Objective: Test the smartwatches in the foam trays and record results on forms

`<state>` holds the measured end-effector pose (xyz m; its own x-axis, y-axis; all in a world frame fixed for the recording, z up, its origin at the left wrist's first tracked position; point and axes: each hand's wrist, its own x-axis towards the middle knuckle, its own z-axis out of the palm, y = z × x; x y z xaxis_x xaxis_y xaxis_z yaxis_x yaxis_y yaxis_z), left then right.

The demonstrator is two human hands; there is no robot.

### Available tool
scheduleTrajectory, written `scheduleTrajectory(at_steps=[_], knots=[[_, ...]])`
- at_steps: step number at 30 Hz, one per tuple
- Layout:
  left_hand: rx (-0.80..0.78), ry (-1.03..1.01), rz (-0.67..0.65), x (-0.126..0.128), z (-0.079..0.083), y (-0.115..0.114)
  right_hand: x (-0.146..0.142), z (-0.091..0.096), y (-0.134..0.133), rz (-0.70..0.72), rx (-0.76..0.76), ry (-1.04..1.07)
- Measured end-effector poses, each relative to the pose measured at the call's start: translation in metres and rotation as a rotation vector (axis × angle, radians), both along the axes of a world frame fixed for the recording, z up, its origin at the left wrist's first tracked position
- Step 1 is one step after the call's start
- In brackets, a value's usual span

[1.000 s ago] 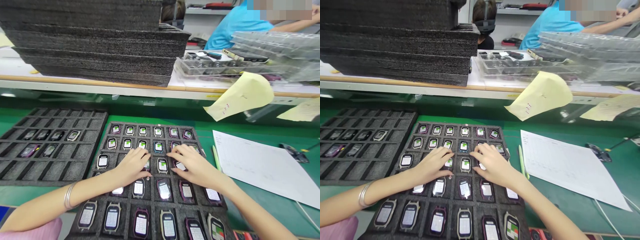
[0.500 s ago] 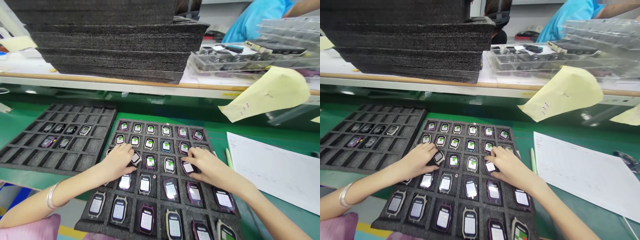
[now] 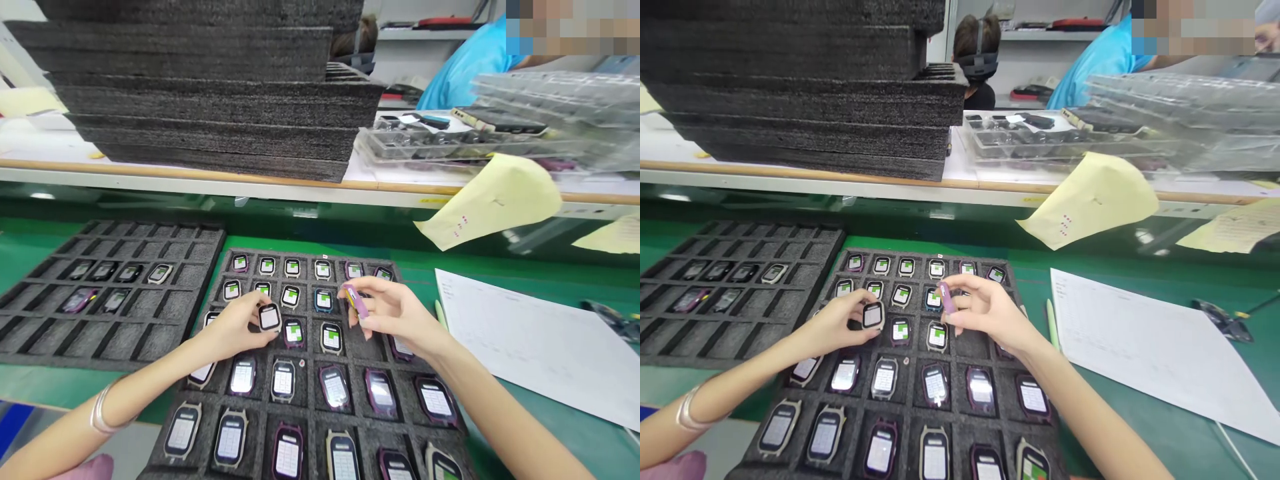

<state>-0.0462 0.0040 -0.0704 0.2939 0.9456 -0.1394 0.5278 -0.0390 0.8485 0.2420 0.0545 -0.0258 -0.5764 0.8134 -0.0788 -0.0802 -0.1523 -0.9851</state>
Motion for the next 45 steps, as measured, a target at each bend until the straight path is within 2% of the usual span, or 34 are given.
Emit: scheduleTrajectory(at_steps=[3,6,8,10,12,16,19,22,26,29,35,40,45], knots=[[-0.183,-0.459,0.038,0.011,0.022,0.007,-0.018,0.009,-0.005,-0.063,-0.021,0.104],[-0.241,-0.826,0.032,0.025,0.045,0.015,-0.03,0.013,-0.011,-0.11,0.001,0.086],[-0.316,-0.982,-0.01,0.032,0.053,0.02,-0.034,0.013,-0.014,-0.143,0.028,0.05],[-0.403,-1.064,-0.056,0.037,0.055,0.023,-0.034,0.012,-0.017,-0.176,0.05,0.019],[-0.465,-1.077,-0.05,0.039,0.051,0.024,-0.032,0.011,-0.019,-0.188,0.057,0.007],[-0.49,-1.034,0.122,0.042,0.039,0.023,-0.029,0.009,-0.018,-0.181,0.059,0.01],[-0.543,-1.041,0.164,0.046,0.031,0.022,-0.028,0.007,-0.016,-0.166,0.064,0.034],[-0.603,-1.123,0.107,0.048,0.028,0.021,-0.028,0.007,-0.016,-0.164,0.074,0.071],[-0.643,-1.237,-0.028,0.049,0.029,0.02,-0.028,0.007,-0.018,-0.254,0.12,0.04],[-0.583,-1.211,-0.033,0.049,0.034,0.017,-0.029,0.008,-0.02,-0.319,0.181,-0.027],[-0.352,-1.035,0.096,0.055,0.048,0.007,-0.029,0.012,-0.024,-0.333,0.196,-0.019],[-0.196,-0.956,0.109,0.057,0.045,0.006,-0.029,0.013,-0.027,-0.306,0.172,-0.023],[-0.161,-0.926,0.14,0.054,0.042,0.006,-0.03,0.013,-0.031,-0.274,0.169,-0.027]])
